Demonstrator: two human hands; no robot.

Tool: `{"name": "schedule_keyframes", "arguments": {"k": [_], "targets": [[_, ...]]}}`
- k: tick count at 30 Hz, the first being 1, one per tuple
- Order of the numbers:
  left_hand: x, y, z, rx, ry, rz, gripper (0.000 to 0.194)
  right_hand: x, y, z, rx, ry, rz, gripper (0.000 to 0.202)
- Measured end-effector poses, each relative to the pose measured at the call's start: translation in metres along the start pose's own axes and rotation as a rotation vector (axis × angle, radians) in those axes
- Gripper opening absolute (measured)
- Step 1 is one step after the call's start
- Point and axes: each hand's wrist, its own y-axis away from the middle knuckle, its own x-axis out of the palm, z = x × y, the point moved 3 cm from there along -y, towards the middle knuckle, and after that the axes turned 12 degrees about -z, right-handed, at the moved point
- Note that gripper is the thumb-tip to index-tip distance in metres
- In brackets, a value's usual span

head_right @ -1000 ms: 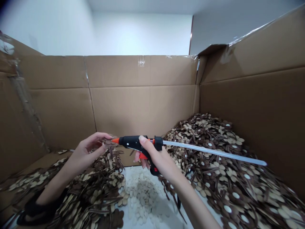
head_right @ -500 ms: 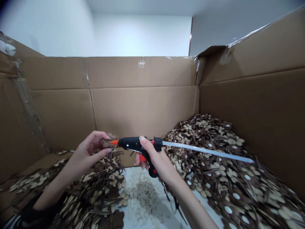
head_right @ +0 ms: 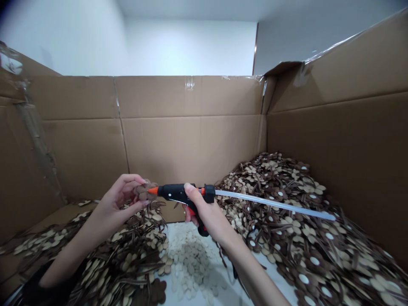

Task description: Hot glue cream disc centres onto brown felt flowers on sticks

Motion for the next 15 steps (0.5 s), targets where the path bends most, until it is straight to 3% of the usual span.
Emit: {"name": "schedule_keyframes", "arguments": {"k": [8, 13, 15], "targets": [[-0.003, 0.001, -0.002, -0.018, -0.007, -0.015, 0.025, -0.003, 0.005, 0.004, 0.037, 0.136, -0.066, 0.071], [-0.007, -0.001, -0.001, -0.029, -0.033, -0.077, 0.023, -0.015, 0.005, 0.006, -0.007, 0.248, -0.290, 0.061], [-0.005, -0.001, 0.000, -0.039, -0.007, -0.075, 0.024, -0.013, 0.006, 0.006, -0.013, 0.184, -0.307, 0.058]]}}
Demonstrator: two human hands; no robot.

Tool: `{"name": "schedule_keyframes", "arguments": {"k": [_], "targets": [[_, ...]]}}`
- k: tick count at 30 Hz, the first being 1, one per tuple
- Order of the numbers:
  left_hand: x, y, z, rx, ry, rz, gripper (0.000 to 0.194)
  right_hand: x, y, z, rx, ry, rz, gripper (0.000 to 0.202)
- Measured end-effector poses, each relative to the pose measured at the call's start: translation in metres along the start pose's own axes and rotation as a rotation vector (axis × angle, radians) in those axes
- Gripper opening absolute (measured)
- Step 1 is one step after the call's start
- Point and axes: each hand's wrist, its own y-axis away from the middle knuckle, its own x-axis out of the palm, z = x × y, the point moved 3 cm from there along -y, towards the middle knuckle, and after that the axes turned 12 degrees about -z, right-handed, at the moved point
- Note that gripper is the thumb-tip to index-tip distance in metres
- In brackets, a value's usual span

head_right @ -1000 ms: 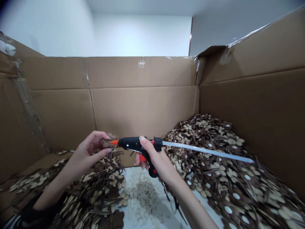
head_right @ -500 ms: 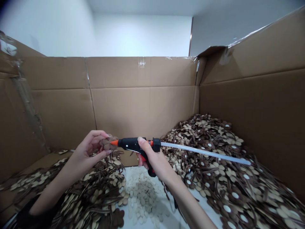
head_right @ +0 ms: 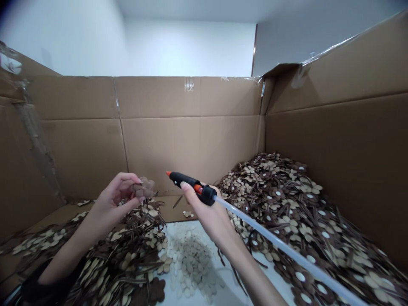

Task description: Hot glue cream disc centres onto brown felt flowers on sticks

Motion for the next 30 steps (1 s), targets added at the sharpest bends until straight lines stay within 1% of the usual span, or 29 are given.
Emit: {"name": "schedule_keyframes", "arguments": {"k": [2, 5, 7, 9, 13, 18, 20, 22, 23, 24, 25, 26, 28, 30], "targets": [[0.005, 0.001, 0.001, -0.025, 0.052, 0.047, 0.025, 0.006, 0.002, 0.000, 0.030, -0.067, 0.077, 0.056], [0.013, 0.005, 0.001, -0.063, 0.131, 0.140, 0.023, 0.017, 0.005, -0.002, 0.043, -0.144, 0.237, 0.050], [0.017, 0.007, 0.000, -0.074, 0.155, 0.181, 0.022, 0.022, 0.005, -0.005, 0.062, -0.210, 0.308, 0.045], [0.019, 0.009, 0.000, -0.071, 0.147, 0.207, 0.021, 0.026, 0.004, -0.009, 0.099, -0.272, 0.344, 0.042], [0.021, 0.010, 0.000, -0.052, 0.082, 0.239, 0.022, 0.029, 0.001, -0.011, 0.137, -0.321, 0.354, 0.036], [0.026, 0.010, 0.000, -0.029, 0.073, 0.231, 0.024, 0.029, 0.000, -0.008, 0.162, -0.330, 0.398, 0.034], [0.028, 0.009, 0.001, -0.028, 0.085, 0.225, 0.034, 0.028, -0.002, -0.008, 0.187, -0.359, 0.375, 0.036], [0.028, 0.005, 0.006, -0.016, 0.034, 0.191, 0.050, 0.024, -0.006, -0.010, 0.199, -0.399, 0.293, 0.037], [0.028, 0.003, 0.011, 0.000, -0.035, 0.171, 0.055, 0.021, -0.009, -0.010, 0.193, -0.421, 0.238, 0.037], [0.027, 0.001, 0.017, 0.023, -0.132, 0.164, 0.055, 0.017, -0.012, -0.009, 0.176, -0.443, 0.185, 0.036], [0.026, 0.000, 0.024, 0.048, -0.245, 0.174, 0.051, 0.013, -0.015, -0.009, 0.153, -0.466, 0.135, 0.034], [0.026, -0.001, 0.033, 0.067, -0.357, 0.207, 0.044, 0.008, -0.019, -0.008, 0.128, -0.488, 0.090, 0.032], [0.028, 0.000, 0.052, 0.077, -0.547, 0.316, 0.035, 0.000, -0.023, -0.007, 0.102, -0.524, 0.034, 0.030], [0.034, 0.004, 0.070, 0.077, -0.704, 0.420, 0.035, -0.005, -0.027, -0.007, 0.109, -0.555, 0.005, 0.029]]}}
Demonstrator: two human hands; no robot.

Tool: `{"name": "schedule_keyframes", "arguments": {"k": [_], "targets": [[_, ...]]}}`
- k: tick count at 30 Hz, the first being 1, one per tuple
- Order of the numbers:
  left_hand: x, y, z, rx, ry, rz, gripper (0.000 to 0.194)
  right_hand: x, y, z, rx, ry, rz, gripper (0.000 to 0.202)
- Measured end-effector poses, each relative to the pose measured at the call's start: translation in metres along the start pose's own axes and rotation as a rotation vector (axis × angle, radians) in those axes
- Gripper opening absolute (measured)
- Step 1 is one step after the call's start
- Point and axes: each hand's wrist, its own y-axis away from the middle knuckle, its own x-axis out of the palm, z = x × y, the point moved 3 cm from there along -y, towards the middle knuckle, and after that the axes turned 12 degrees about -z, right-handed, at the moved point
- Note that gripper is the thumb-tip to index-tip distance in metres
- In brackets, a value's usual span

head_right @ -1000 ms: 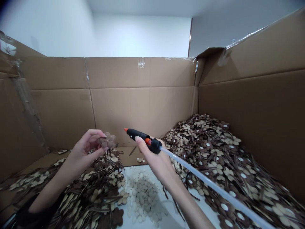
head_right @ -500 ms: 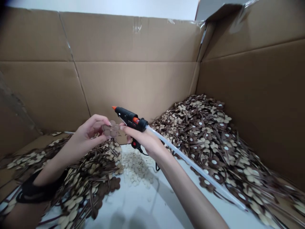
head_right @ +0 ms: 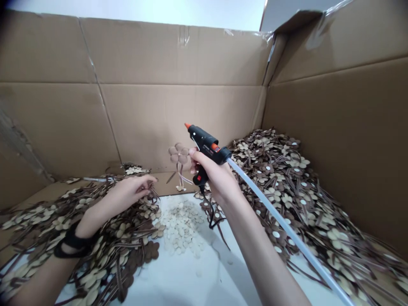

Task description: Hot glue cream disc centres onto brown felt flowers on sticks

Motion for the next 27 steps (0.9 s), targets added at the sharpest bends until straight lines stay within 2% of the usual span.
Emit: {"name": "schedule_keyframes", "arguments": {"k": [4, 9, 12, 15, 18, 20, 22, 25, 27], "targets": [[0.040, 0.004, 0.000, 0.050, -0.223, 0.115, 0.038, -0.001, -0.002, 0.001, -0.017, -0.049, -0.009, 0.025], [0.087, 0.008, -0.007, 0.064, -0.105, 0.191, 0.022, 0.001, -0.001, -0.001, -0.024, -0.042, 0.016, 0.025], [0.102, 0.012, -0.007, 0.050, -0.046, 0.188, 0.015, 0.002, 0.000, -0.002, 0.003, -0.032, 0.016, 0.027], [0.106, 0.013, -0.007, 0.036, 0.012, 0.164, 0.010, 0.003, 0.001, -0.004, -0.004, -0.022, 0.038, 0.026], [0.100, 0.008, -0.007, 0.008, 0.087, 0.118, 0.006, 0.004, 0.002, -0.007, -0.001, -0.001, 0.051, 0.027], [0.087, 0.002, -0.009, -0.017, 0.156, 0.088, 0.008, 0.004, 0.002, -0.009, 0.019, 0.010, 0.053, 0.029], [0.066, -0.005, -0.013, -0.084, 0.347, 0.023, 0.014, 0.005, 0.003, -0.011, 0.027, 0.014, 0.045, 0.031], [0.024, -0.009, -0.020, -0.269, 0.760, -0.170, 0.028, 0.007, 0.003, -0.012, 0.009, 0.026, 0.046, 0.030], [-0.002, -0.007, -0.025, -0.365, 0.925, -0.279, 0.033, 0.009, 0.004, -0.013, -0.008, 0.052, 0.070, 0.028]]}}
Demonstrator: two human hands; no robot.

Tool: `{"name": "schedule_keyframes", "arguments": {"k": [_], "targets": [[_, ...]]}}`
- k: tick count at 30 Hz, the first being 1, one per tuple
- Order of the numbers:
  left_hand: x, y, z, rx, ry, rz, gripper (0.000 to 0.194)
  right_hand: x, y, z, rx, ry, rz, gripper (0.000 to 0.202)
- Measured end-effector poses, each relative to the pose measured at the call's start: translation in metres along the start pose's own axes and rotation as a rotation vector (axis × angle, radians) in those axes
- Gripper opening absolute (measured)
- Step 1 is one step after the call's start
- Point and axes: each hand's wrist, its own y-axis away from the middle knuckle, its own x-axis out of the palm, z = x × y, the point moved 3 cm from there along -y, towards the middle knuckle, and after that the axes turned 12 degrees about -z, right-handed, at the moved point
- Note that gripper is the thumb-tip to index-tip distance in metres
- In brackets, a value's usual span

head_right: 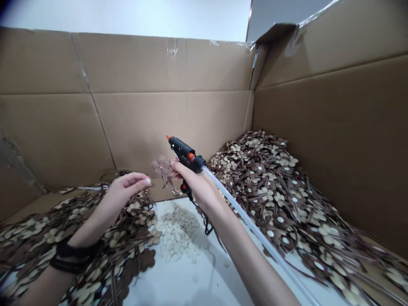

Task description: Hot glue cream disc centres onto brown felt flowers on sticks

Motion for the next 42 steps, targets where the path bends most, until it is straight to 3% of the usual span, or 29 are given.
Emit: {"name": "schedule_keyframes", "arguments": {"k": [3, 6, 13, 21, 36, 42], "targets": [[-0.012, 0.007, -0.024, -0.052, 0.116, -0.089, 0.036, 0.002, 0.002, -0.003, 0.000, 0.051, 0.033, 0.026], [-0.015, 0.013, -0.033, -0.058, 0.120, -0.118, 0.037, 0.006, 0.006, -0.007, 0.019, 0.089, 0.083, 0.027], [-0.011, 0.015, -0.034, -0.055, 0.106, -0.084, 0.028, 0.014, 0.013, -0.012, -0.075, 0.259, 0.107, 0.031], [-0.006, 0.022, -0.040, 0.005, 0.017, -0.010, 0.025, 0.022, 0.016, -0.015, -0.030, 0.204, 0.153, 0.025], [-0.001, 0.027, -0.041, 0.162, -0.044, -0.094, 0.026, 0.027, 0.019, -0.013, -0.018, 0.115, 0.167, 0.020], [0.003, 0.032, -0.040, 0.169, 0.065, -0.105, 0.035, 0.031, 0.025, -0.013, 0.013, 0.108, 0.208, 0.023]]}}
